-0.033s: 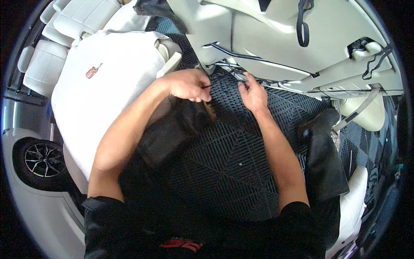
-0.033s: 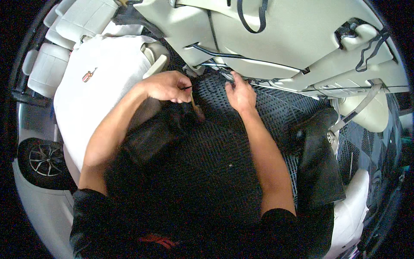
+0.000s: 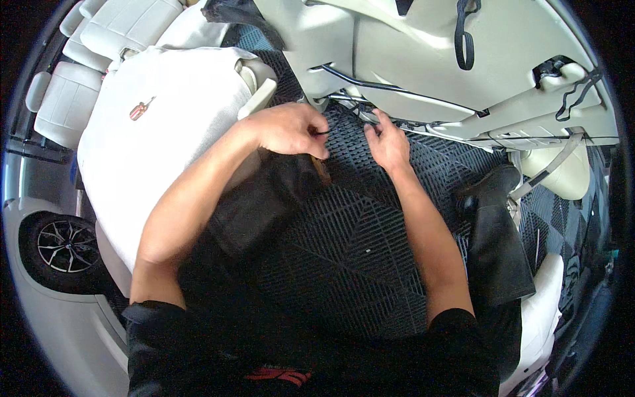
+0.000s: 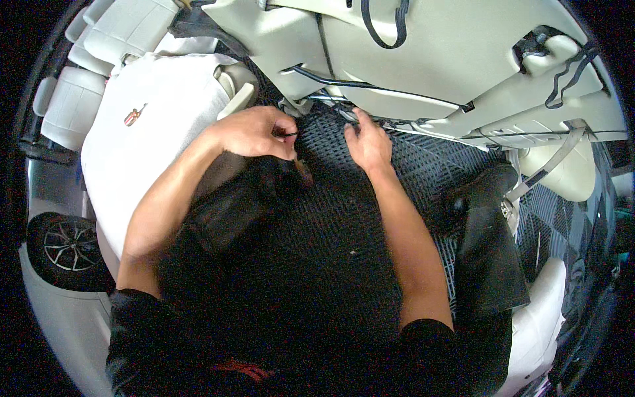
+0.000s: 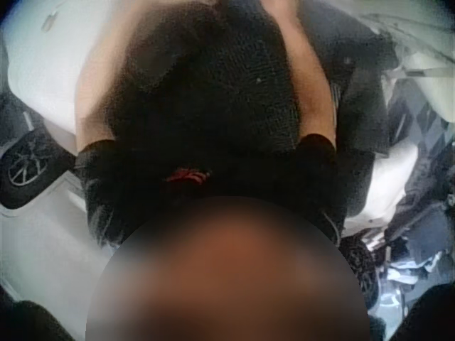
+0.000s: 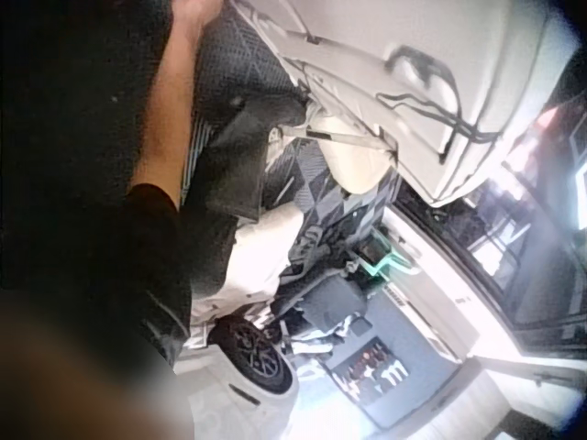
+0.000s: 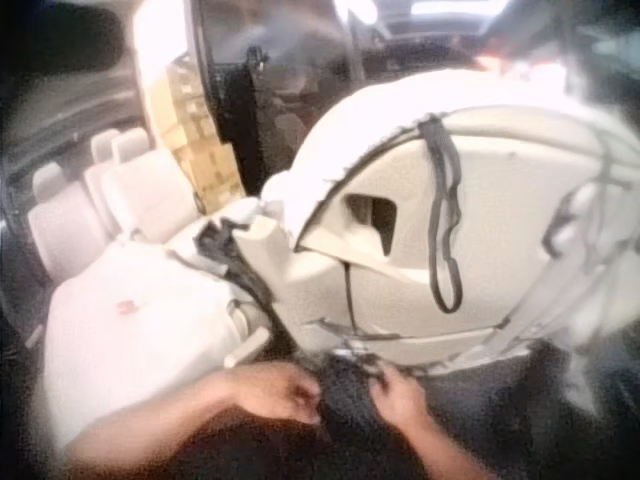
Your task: The person is sitting on the floor of a car, working on the underside of the front passenger seat. They are manipulating wires and a small black plastic component near the seat's mounting mechanism, likely performing a repair or adjustment.
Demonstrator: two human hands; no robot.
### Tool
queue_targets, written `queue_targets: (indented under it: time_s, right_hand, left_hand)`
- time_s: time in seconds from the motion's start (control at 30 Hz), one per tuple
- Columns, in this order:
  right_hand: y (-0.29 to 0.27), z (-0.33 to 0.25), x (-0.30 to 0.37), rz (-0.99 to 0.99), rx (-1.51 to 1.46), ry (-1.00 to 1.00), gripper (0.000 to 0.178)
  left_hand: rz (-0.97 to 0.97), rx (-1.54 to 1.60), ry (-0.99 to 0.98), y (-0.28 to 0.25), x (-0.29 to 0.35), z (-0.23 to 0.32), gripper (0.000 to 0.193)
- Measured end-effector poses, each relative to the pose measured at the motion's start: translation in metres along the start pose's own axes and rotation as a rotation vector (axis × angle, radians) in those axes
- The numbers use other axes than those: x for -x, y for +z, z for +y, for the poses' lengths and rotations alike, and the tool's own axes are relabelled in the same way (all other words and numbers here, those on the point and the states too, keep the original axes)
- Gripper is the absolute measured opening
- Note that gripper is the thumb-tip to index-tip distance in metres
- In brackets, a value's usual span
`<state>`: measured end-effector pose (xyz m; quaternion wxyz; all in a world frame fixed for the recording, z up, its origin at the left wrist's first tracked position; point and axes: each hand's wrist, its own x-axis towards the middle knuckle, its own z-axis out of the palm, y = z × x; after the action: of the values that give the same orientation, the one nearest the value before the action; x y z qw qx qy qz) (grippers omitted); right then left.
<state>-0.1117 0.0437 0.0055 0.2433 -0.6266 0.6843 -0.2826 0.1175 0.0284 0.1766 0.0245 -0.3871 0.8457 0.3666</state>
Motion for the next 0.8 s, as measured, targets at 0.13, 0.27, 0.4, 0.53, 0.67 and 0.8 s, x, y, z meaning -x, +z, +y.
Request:
queue_targets:
  time_s: [0.13, 0.27, 0.4, 0.53, 0.67, 0.8]
  right_hand:
    - [-0.001, -0.010, 0.000, -0.023, -0.023, 0.035, 0.047]
    - [0.001, -0.003, 0.001, -0.032, 0.038, -0.012, 0.046]
    - [0.005, 0.007, -0.003, 0.006, 0.024, -0.023, 0.045]
    - [0.005, 0.000, 0.001, -0.005, -0.063, 0.062, 0.047]
    - [0.031, 0.029, -0.016, 0.197, -0.475, -0.012, 0.034]
    - [0.040, -0.006, -0.008, 0.260, -0.718, 0.022, 0.023]
  left_hand:
    - [0.406, 0.434, 0.084, 0.008, -0.010, 0.003, 0.027]
    - [0.475, 1.110, -0.080, 0.048, -0.003, -0.030, 0.021]
    - [-0.621, 0.403, -0.412, 0.077, 0.071, 0.016, 0.025]
    - [-0.145, 0.247, -0.276, 0.030, 0.131, 0.060, 0.024]
    - [0.846, -0.017, -0.184, -0.009, 0.136, 0.065, 0.023]
    - [1.032, -0.455, 0.164, -0.005, 0.109, 0.046, 0.040]
